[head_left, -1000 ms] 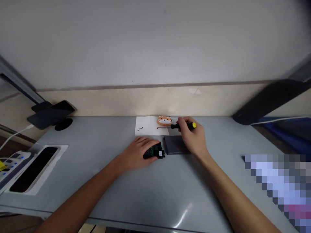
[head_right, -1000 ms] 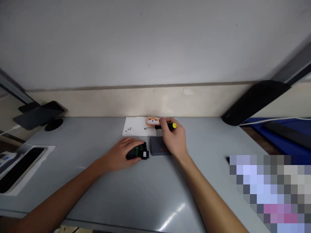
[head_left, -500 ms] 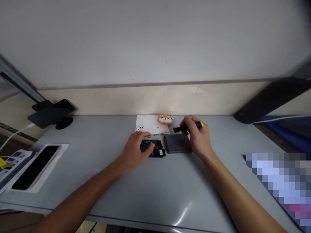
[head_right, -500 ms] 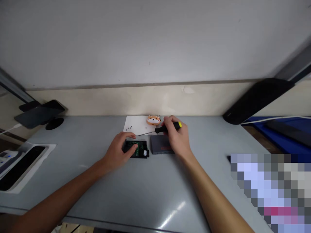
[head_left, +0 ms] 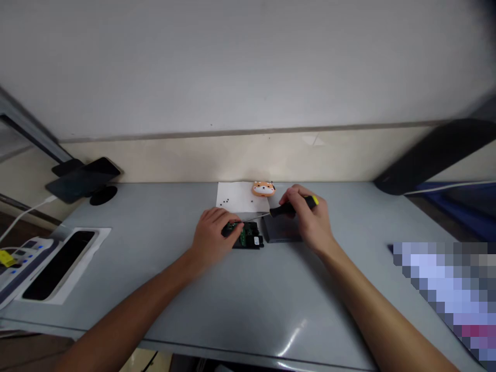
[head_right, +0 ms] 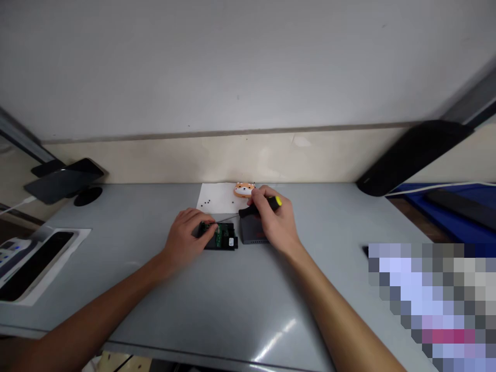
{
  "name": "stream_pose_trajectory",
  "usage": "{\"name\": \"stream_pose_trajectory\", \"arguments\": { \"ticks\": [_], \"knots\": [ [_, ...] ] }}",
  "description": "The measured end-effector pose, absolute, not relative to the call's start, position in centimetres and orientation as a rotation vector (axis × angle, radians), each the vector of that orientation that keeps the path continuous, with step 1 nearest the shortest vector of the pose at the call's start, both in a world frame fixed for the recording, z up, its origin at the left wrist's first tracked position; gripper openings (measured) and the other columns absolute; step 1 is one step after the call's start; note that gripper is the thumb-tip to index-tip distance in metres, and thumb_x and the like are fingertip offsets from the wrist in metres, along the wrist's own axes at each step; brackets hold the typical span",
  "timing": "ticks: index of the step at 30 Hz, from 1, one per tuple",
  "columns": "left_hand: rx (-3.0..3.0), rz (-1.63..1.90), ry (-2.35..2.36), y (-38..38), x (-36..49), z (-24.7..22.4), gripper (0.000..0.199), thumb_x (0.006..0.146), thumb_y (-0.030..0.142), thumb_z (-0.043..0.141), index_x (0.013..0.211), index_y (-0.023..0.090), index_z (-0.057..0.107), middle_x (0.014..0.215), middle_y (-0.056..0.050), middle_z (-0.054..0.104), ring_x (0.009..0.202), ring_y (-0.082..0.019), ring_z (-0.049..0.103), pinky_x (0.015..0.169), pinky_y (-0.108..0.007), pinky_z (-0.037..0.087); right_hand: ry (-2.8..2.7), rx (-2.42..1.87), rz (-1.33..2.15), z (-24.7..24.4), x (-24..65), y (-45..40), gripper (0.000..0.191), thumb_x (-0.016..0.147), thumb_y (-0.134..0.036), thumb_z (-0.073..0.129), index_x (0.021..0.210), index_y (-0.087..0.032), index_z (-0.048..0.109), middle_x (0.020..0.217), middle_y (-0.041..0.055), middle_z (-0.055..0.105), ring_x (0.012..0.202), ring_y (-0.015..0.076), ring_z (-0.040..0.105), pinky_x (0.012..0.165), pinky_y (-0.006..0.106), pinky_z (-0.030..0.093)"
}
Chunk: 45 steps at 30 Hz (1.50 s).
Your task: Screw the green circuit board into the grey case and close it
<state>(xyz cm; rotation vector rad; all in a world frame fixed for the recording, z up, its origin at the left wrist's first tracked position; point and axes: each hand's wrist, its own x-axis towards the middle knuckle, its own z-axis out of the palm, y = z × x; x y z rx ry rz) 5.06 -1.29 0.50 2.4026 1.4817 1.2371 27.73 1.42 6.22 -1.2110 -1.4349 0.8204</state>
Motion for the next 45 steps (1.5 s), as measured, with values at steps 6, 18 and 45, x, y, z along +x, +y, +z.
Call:
{"name": "stream_pose_trajectory", "arguments": {
  "ticks": [6,18,45],
  "knots": [
    [2.493,1.309,1.468,-1.1,4.8,0.4,0.005,0.094,0.020,0.067,0.090,0.022,0.068,0.085,0.000,0.071,0.085,-0.018,0.066,0.085,-0.036,0.046,-1.409,-1.221,0.841,6.0,27.7,1.4,0.044,0.093,-0.059,0.057,0.072,-0.020,0.063,0.064,-0.0006,0.049,0.058,0.0116,0.047,0.043,0.020,0.038],
    [2.663,1.305,1.386,-0.8,4.5,0.5,0.008,0.095,0.017,0.063,0.087,0.021,0.064,0.081,0.001,0.070,0.081,-0.016,0.065,0.083,-0.035,0.047,-1.431,-1.214,0.791,5.9,27.8,1.5,0.047,0.094,-0.060,0.055,0.072,-0.019,0.064,0.066,0.0006,0.052,0.059,0.0117,0.049,0.046,0.021,0.041],
    [2.429,1.298,1.297,-0.9,4.5,0.3,0.010,0.096,0.020,0.062,0.091,0.023,0.069,0.086,0.000,0.073,0.085,-0.016,0.068,0.086,-0.036,0.049,-1.416,-1.082,0.743,4.9,27.1,2.1,0.044,0.098,-0.053,0.057,0.134,-0.031,0.051,0.071,-0.0031,0.048,0.053,0.0141,0.042,0.046,0.028,0.036]
  ]
}}
